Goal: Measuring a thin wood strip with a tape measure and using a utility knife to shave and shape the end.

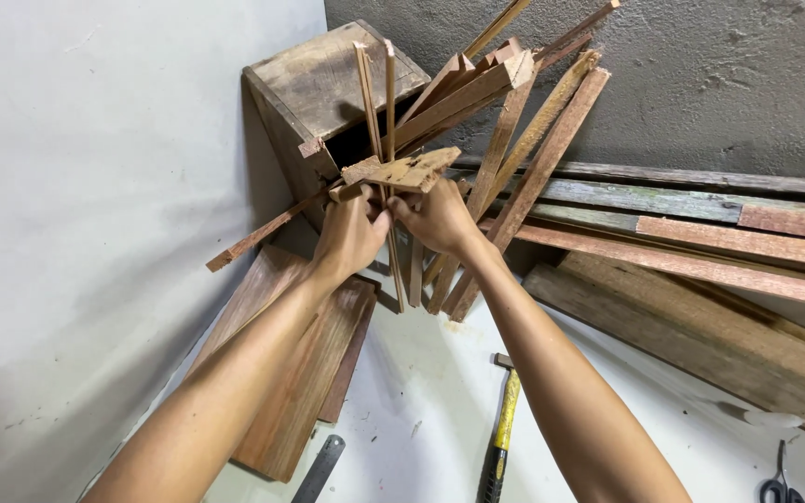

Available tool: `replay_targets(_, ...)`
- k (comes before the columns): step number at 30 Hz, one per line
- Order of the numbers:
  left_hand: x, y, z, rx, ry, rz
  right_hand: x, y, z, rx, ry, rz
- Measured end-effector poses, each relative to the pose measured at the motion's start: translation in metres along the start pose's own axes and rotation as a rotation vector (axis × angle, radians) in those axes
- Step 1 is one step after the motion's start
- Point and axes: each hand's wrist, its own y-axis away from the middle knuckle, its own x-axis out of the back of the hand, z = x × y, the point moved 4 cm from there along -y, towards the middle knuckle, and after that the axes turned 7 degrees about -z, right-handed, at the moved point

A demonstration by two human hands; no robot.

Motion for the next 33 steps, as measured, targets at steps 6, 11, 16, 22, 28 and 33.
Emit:
replay_targets(6, 0.019, 0.018, 0.023, 0.099, 0.087, -0.082, 0.004, 0.009, 0.002, 0.016, -0.01, 0.055)
replay_targets(11, 0.026, 0.036, 0.035, 0.129, 0.044, -0.163, 0.025, 0.042, -0.026, 0.138, -0.137, 0.122)
replay_targets(16, 0.02, 0.052, 0.057, -0.189, 0.036, -0.042, 0.045, 0.07, -0.049, 0.003, -0.134, 0.125)
replay_targets(22, 0.038, 0.108, 0.118, -0.134, 0.276, -0.176, 0.053, 0.12, -0.079, 0.052, -0.202, 0.185)
replay_targets(28, 0.035, 0.157, 0.145, -0.126, 0.092, -0.333, 0.06, 0.186, -0.093, -0.094, -0.31, 0.132)
replay_targets(33, 0.015, 0.183, 0.178, -0.048, 0.288, -0.516, 0.072, 0.241, -0.079, -0.044, -0.433, 0.195)
